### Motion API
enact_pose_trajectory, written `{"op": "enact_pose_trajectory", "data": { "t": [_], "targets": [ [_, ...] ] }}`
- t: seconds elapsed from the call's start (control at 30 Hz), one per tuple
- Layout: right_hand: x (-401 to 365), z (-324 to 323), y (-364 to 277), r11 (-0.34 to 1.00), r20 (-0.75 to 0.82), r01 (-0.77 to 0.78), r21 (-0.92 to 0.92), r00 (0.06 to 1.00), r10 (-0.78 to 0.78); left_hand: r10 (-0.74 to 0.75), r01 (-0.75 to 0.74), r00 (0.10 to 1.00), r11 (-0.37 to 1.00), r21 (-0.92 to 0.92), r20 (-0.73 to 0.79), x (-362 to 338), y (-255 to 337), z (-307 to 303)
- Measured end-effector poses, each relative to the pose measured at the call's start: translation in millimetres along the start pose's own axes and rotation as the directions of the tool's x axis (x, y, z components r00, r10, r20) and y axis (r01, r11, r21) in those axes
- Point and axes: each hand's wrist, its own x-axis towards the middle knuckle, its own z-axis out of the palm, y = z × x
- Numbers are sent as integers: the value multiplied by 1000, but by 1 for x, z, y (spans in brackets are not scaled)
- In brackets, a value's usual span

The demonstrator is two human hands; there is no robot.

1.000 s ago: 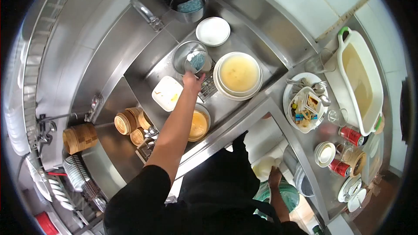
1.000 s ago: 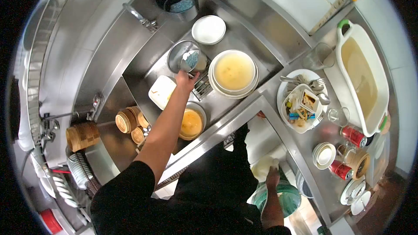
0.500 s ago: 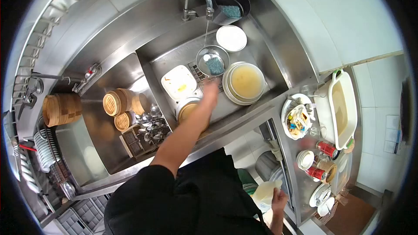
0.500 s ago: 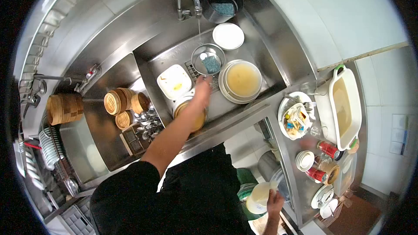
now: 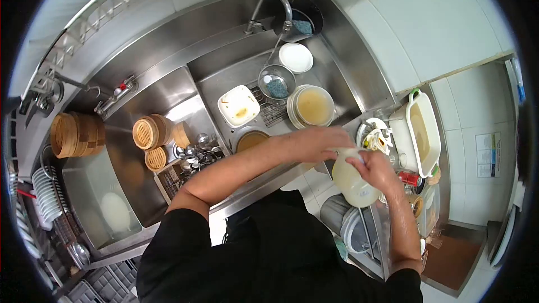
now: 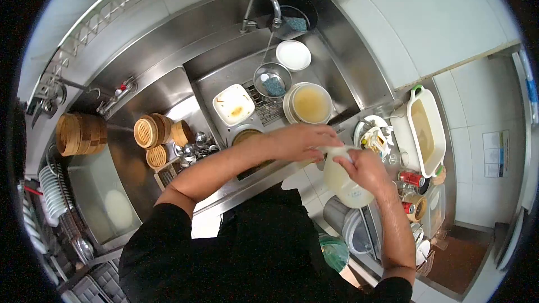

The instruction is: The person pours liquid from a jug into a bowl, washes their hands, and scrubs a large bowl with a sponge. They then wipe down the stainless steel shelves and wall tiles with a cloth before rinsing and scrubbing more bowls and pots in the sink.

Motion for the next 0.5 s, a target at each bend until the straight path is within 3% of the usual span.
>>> {"op": "enact_pose_trajectory", "data": {
  "t": [0.1,0.2,0.23,0.3,0.43,0.5],
  "targets": [
    [30,-16,-31,994,18,92,-62,996,-92,-7,8,996,1000,18,-86,-10,-7,-27],
    [58,-24,-50,978,64,181,-106,983,-175,-97,115,983,987,111,-154,-26,-6,-45],
    [68,-24,-56,970,92,203,-134,977,-192,-55,83,969,990,111,-239,-31,-9,-46],
    [86,-22,-61,950,138,244,-196,966,-219,-208,228,941,973,47,-267,-39,-15,-47],
    [116,-10,-65,904,125,328,-274,944,-305,-443,454,817,889,-61,-369,-45,-33,-42],
    [130,-5,-69,886,118,331,-325,944,-309,-530,544,700,830,-125,-479,-43,-41,-35]
  ]
}}
